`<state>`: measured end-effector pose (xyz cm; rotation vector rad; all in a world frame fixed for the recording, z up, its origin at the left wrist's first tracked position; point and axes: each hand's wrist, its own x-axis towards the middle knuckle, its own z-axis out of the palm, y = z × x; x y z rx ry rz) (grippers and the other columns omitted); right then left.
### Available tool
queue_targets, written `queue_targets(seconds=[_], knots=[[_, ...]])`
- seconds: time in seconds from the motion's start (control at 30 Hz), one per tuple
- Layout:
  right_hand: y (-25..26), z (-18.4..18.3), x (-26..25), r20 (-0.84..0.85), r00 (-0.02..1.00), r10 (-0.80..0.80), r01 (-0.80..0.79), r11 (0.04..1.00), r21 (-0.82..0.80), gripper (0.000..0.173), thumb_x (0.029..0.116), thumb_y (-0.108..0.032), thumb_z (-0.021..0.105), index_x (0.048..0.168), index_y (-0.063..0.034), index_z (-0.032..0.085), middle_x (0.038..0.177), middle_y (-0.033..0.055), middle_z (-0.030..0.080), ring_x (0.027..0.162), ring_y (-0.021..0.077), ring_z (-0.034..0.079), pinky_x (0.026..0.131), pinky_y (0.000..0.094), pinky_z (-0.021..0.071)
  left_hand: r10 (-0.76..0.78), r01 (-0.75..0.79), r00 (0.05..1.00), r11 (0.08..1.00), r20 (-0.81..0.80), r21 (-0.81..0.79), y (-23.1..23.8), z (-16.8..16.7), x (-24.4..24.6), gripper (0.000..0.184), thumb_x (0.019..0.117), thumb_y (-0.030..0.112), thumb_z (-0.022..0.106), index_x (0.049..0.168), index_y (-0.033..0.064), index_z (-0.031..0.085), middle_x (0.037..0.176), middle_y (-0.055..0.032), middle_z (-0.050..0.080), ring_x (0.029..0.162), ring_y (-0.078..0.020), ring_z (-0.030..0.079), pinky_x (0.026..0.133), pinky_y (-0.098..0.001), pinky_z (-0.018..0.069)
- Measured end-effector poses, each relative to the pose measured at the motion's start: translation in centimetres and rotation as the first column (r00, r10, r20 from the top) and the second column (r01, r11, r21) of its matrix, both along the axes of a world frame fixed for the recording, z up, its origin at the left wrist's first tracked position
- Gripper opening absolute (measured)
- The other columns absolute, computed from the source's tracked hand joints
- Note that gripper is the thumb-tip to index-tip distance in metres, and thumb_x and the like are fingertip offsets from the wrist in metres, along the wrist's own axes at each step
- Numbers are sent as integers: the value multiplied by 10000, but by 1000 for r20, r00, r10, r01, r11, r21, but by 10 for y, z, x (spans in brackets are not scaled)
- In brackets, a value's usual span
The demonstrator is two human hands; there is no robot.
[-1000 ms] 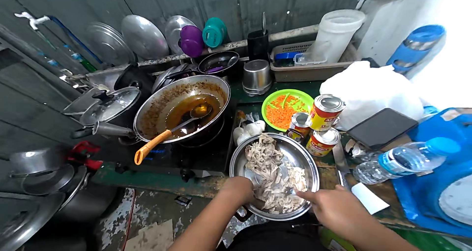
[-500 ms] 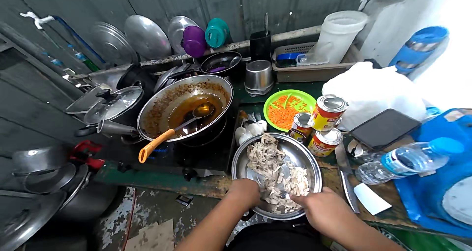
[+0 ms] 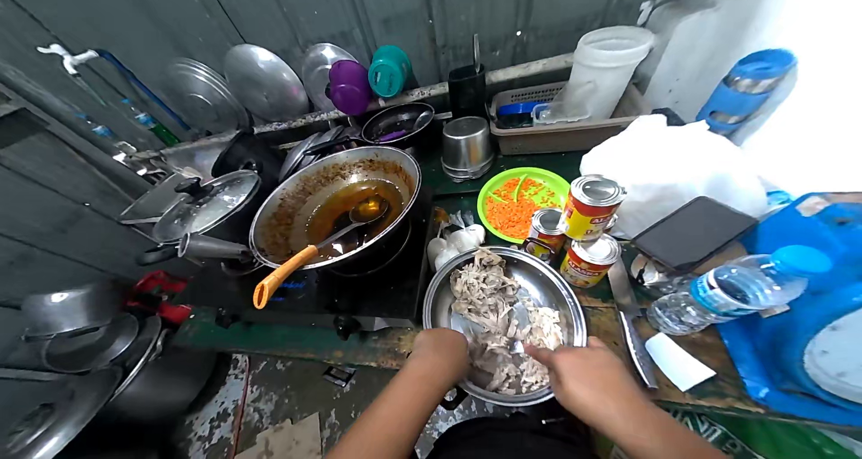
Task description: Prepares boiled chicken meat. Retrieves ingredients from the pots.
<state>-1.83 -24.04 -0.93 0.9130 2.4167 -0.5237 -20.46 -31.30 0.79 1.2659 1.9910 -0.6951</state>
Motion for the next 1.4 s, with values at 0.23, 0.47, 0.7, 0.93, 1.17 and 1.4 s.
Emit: queue_targets(seconds=[0.23, 0.47, 0.7, 0.93, 1.17, 1.4], knots=[[0, -1, 3, -20, 1000, 21, -21, 1000, 7, 492, 1027, -163, 443, 1459, -340, 598, 1145, 162, 754, 1130, 374, 686, 1093, 595, 389, -22, 23, 999, 1000, 34, -19, 3, -7, 6, 317, 1051, 269, 503, 1230, 84, 688, 1290, -211, 672, 1207, -439, 635, 920, -699, 498], [11, 10, 0, 62, 998, 12, -10, 1000, -26, 496, 1021, -171, 455, 1448, -377, 601, 1213, 124, 745, 1189, 346, 665, 1112, 586, 371, -40, 41, 999, 999, 8, -30, 2, 12, -1, 337, 1062, 293, 492, 1234, 82, 690, 1298, -218, 665, 1210, -452, 626, 927, -705, 488], [6, -12, -22, -3, 1000, -6, 6, 999, -53, 561, 1030, -141, 425, 1547, -351, 486, 1244, 192, 714, 1203, 398, 650, 1094, 615, 398, -67, 60, 994, 994, -82, -88, 11, 9, 14, 250, 1000, 100, 568, 1182, -40, 666, 1284, -254, 648, 1189, -451, 628, 885, -663, 521], [6, 4, -15, -48, 998, 45, -46, 998, -33, 546, 1038, -144, 432, 1532, -365, 505, 1201, 193, 726, 1164, 394, 662, 1088, 608, 389, -74, 66, 992, 995, -105, -80, 7, -1, 12, 243, 985, 63, 563, 1182, -25, 675, 1282, -241, 656, 1181, -438, 638, 880, -641, 535], [16, 15, -12, 107, 993, 54, -48, 997, -60, 513, 1023, -155, 451, 1480, -358, 568, 1241, 165, 721, 1206, 385, 648, 1086, 612, 396, -56, 48, 993, 996, -109, -70, 3, 0, 9, 237, 976, 61, 574, 1172, -19, 680, 1275, -232, 662, 1181, -432, 639, 880, -635, 534], [3, -3, -19, 99, 993, 58, -58, 998, -5, 560, 1018, -139, 453, 1527, -366, 508, 1184, 192, 733, 1166, 395, 668, 1089, 604, 403, -47, 41, 995, 997, -89, -70, 0, -1, 9, 234, 986, 34, 552, 1173, -49, 666, 1277, -253, 652, 1178, -452, 634, 881, -642, 533]])
